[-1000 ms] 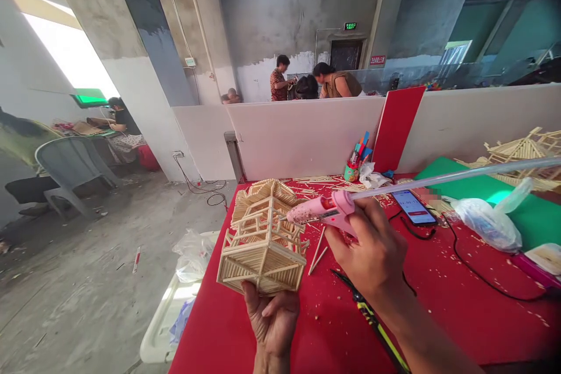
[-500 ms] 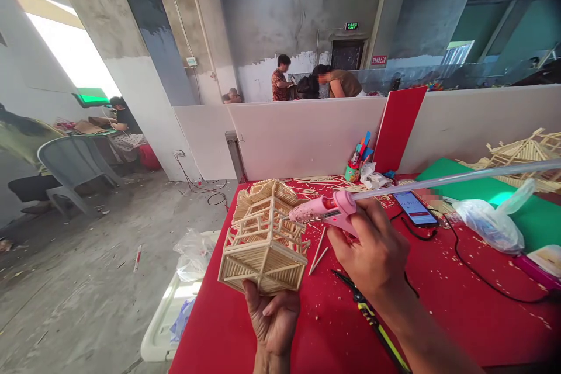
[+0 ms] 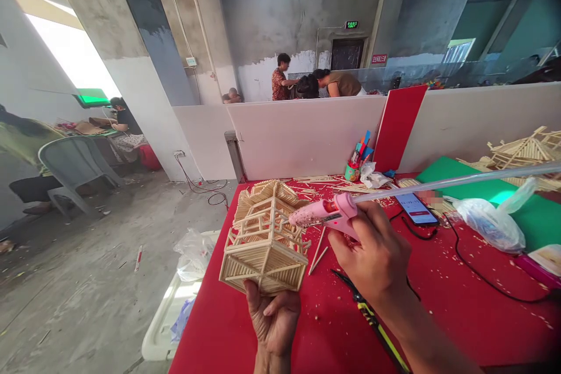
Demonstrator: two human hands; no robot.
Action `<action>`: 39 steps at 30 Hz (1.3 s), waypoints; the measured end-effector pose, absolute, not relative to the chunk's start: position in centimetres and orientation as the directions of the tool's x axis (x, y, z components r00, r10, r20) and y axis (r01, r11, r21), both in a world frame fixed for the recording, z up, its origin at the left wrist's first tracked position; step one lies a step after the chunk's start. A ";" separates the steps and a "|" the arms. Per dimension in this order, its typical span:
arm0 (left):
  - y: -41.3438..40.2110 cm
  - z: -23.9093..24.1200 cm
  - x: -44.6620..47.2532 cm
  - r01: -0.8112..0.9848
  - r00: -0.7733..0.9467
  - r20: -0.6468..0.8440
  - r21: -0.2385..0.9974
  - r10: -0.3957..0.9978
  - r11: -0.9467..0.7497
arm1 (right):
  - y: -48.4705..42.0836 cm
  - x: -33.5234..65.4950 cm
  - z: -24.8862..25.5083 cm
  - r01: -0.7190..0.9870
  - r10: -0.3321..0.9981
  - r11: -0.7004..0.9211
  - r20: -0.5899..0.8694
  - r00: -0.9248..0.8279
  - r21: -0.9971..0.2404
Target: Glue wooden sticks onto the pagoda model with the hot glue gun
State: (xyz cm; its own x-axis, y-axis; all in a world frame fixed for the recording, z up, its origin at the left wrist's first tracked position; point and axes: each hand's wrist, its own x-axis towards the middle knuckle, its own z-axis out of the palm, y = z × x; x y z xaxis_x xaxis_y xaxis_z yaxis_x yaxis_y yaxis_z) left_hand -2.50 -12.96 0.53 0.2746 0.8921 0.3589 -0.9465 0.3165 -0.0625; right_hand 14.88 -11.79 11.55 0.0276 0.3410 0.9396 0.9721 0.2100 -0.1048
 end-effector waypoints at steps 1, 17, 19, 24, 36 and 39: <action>-13.0 0.5 -2.5 -0.947 0.275 0.353 -0.061 0.894 0.315 | -11.8 14.9 11.5 0.968 0.346 0.230 0.938 0.020 -0.105; -12.9 0.4 -2.4 -0.936 0.278 0.352 -0.111 0.894 0.335 | -12.1 14.9 11.2 0.957 0.374 0.271 0.928 -0.002 -0.107; -13.0 0.4 -2.4 -0.942 0.267 0.344 -0.105 0.900 0.320 | -12.1 15.0 11.0 0.958 0.375 0.267 0.927 0.000 -0.108; -13.0 0.4 -2.4 -0.941 0.271 0.353 -0.098 0.896 0.323 | -12.0 14.9 10.9 0.963 0.390 0.247 0.921 0.001 -0.105; -12.9 -1.3 -2.4 -0.970 0.226 0.255 -0.033 0.940 0.242 | -12.1 16.4 10.3 0.958 0.353 0.245 0.934 0.057 -0.150; -12.9 -1.9 -2.6 -0.978 0.200 0.261 -0.007 0.944 0.210 | -12.2 16.7 10.5 0.945 0.349 0.283 0.935 0.059 -0.165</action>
